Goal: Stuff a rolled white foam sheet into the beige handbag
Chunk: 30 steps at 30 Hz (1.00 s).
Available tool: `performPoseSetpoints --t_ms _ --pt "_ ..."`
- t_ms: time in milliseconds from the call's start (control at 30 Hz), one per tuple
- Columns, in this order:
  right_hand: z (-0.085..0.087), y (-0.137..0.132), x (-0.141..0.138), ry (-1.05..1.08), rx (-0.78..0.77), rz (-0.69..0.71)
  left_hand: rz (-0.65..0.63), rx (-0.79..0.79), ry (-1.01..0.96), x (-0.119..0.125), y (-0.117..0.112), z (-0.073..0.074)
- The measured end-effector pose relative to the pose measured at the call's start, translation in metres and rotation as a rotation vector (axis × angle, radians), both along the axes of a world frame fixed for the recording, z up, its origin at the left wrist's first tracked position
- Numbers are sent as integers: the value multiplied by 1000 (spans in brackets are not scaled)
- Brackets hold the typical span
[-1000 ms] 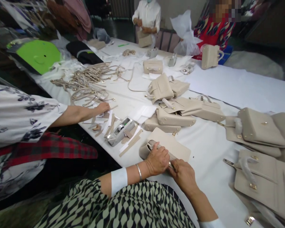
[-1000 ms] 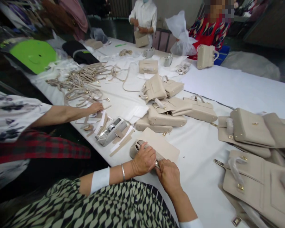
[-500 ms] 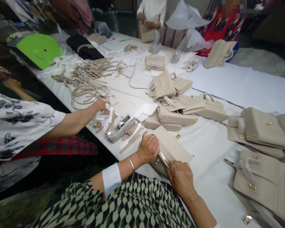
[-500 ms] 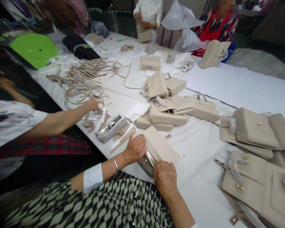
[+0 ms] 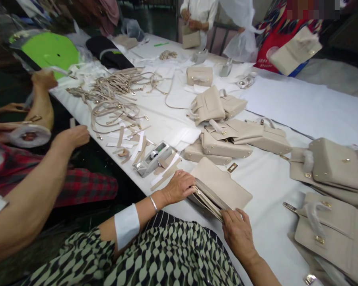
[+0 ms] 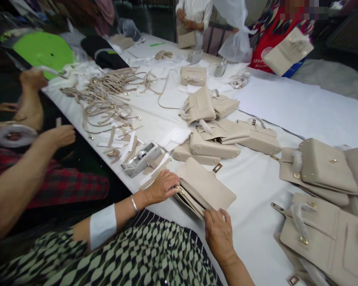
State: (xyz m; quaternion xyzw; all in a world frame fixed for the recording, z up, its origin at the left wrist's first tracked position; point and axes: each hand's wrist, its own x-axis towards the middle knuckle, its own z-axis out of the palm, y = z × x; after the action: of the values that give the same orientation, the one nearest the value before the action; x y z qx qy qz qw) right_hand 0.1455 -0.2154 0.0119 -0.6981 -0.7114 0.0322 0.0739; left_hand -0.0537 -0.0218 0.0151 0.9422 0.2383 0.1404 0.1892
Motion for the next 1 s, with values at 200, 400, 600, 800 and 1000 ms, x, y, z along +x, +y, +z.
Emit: performPoseSetpoints --t_ms 200,400,600,800,1000 --pt "14 27 -4 -46 -197 -97 -96 -130 3 -12 6 4" --pt "19 71 -19 136 -237 -74 -12 -147 -31 -9 1 -2" --pt "11 104 -32 499 -308 -214 45 -221 -91 -11 -4 -11" --pt "11 118 -40 439 -337 -285 26 -165 88 -2 0 4" --pt "22 125 -49 255 -389 -295 -31 -96 415 21 9 30"
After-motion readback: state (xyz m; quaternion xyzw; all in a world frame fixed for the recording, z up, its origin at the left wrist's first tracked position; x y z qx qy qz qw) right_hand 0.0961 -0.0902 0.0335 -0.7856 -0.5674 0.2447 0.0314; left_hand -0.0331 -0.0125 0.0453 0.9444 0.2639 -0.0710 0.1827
